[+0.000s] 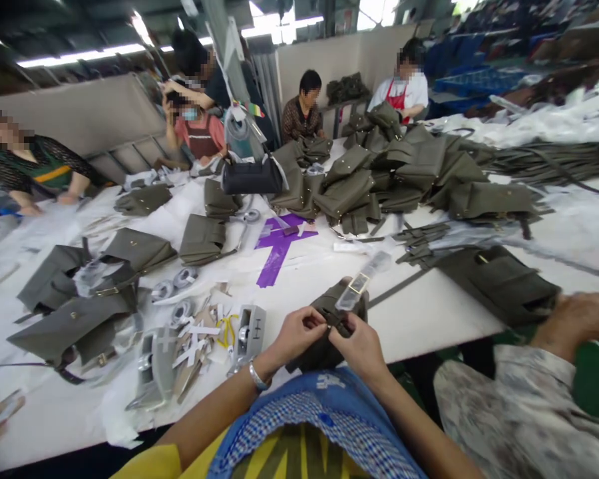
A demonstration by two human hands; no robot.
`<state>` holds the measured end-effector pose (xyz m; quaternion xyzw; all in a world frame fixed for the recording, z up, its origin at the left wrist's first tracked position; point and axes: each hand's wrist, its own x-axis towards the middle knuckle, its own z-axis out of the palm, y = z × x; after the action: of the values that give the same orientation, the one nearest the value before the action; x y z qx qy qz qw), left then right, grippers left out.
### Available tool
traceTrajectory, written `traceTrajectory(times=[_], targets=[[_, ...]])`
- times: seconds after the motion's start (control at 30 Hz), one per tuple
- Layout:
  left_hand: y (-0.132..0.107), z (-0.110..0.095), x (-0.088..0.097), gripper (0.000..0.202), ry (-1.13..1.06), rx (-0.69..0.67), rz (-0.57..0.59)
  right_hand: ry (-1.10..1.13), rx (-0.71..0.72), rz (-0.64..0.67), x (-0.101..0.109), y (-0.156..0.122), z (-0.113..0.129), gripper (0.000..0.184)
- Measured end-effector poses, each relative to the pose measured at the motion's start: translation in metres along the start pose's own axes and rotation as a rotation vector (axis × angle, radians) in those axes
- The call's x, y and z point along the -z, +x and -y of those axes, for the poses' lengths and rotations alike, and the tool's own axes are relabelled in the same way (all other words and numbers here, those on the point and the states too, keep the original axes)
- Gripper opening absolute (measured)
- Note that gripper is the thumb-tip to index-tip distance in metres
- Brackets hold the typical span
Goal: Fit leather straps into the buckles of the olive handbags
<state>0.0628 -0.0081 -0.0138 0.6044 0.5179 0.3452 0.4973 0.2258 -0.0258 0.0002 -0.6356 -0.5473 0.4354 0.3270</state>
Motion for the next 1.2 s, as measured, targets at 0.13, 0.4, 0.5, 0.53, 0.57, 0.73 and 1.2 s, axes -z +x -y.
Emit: traceTrajectory(times=[0.13,0.4,0.5,0.53,0.57,0.73,1.2], targets=[[0.003,0.008,0.003,0.005,0.016,0.012,0.015,0.128,0.002,0.064,-0.005,0.004,-0.002,0.032],[-0.008,-0.003,0.013,0.084,0.278,-0.227,-0.069,0.023,0.108,0.181,0.014,0.014,0.023,0.023],[-0.001,-0.006,0.013,0.080,0.286,-0.204,-0.024,-0.153,0.267,0.231,0.019,0.022,0.043,0.017],[0.004,-0.007,0.016,0.062,0.285,-0.179,-0.041,-0.182,0.327,0.239,0.021,0.026,0.050,0.016],[0.010,-0.008,0.022,0.043,0.295,-0.157,-0.073,-0.193,0.382,0.235,0.022,0.029,0.057,0.017],[0.046,-0.025,0.115,0.023,0.502,-0.150,-0.420,-0.142,0.414,0.140,0.039,0.056,0.068,0.025],[0.123,-0.017,0.322,0.055,1.136,-0.137,-0.735,0.252,-0.085,-0.169,0.074,0.306,-0.022,0.054]])
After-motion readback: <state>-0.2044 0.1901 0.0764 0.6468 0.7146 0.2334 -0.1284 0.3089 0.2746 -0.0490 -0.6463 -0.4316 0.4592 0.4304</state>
